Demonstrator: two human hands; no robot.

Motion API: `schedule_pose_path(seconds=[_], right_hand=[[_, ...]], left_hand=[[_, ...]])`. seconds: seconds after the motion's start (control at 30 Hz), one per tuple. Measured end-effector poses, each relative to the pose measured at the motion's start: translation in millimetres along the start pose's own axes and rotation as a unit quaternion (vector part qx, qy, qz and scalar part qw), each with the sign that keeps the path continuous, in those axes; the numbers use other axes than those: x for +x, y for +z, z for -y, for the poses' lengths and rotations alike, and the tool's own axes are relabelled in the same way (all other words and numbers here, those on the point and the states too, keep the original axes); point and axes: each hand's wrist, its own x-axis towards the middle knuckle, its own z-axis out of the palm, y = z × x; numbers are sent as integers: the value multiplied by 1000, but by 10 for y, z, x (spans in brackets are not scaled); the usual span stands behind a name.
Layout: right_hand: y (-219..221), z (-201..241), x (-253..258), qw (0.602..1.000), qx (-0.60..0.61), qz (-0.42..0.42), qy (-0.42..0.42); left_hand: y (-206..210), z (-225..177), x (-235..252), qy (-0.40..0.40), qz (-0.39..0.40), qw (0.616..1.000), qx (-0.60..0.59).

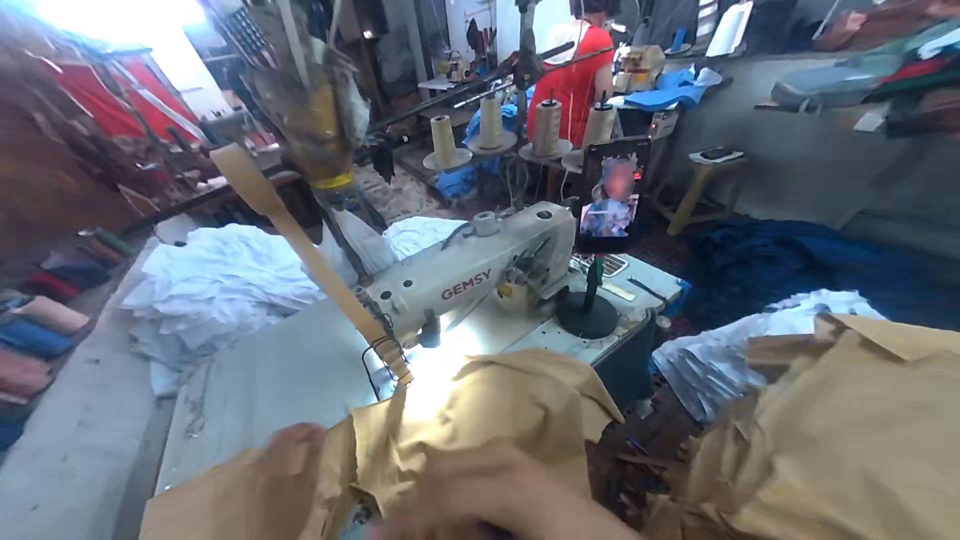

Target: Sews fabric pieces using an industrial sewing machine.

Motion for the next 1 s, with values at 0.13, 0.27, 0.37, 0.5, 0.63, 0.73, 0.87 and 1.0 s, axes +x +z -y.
schedule_pose_path(seconds=[0.13,0.27,0.37,0.5,0.63,0.73,0.87,1.0], right_hand=[[434,-1144,-75,860,-254,159,413],[215,-1716,-438,791,-374,61,480],[-133,-1776,-558,768,-423,43,480],[-589,-1883,-690,757,-443,34,479],[-855,-1973,-912,768,-477,3,427],[-879,-1961,-961,767,-492,3,411],[-761,-1876,-771,722,-499,2,479],[-427,-1623,-281,684,-481,45,548]], left_hand=[[561,-441,-54,-19,156,987,35],[986,-289,-259,-8,109,983,144],[1012,-435,-168,-45,130,983,122],[1154,-711,90,-72,163,983,46],[1172,-721,232,-49,174,983,24],[1198,-549,176,25,116,990,75],[1204,-528,75,27,106,992,63],[1253,-593,2,3,113,991,71]])
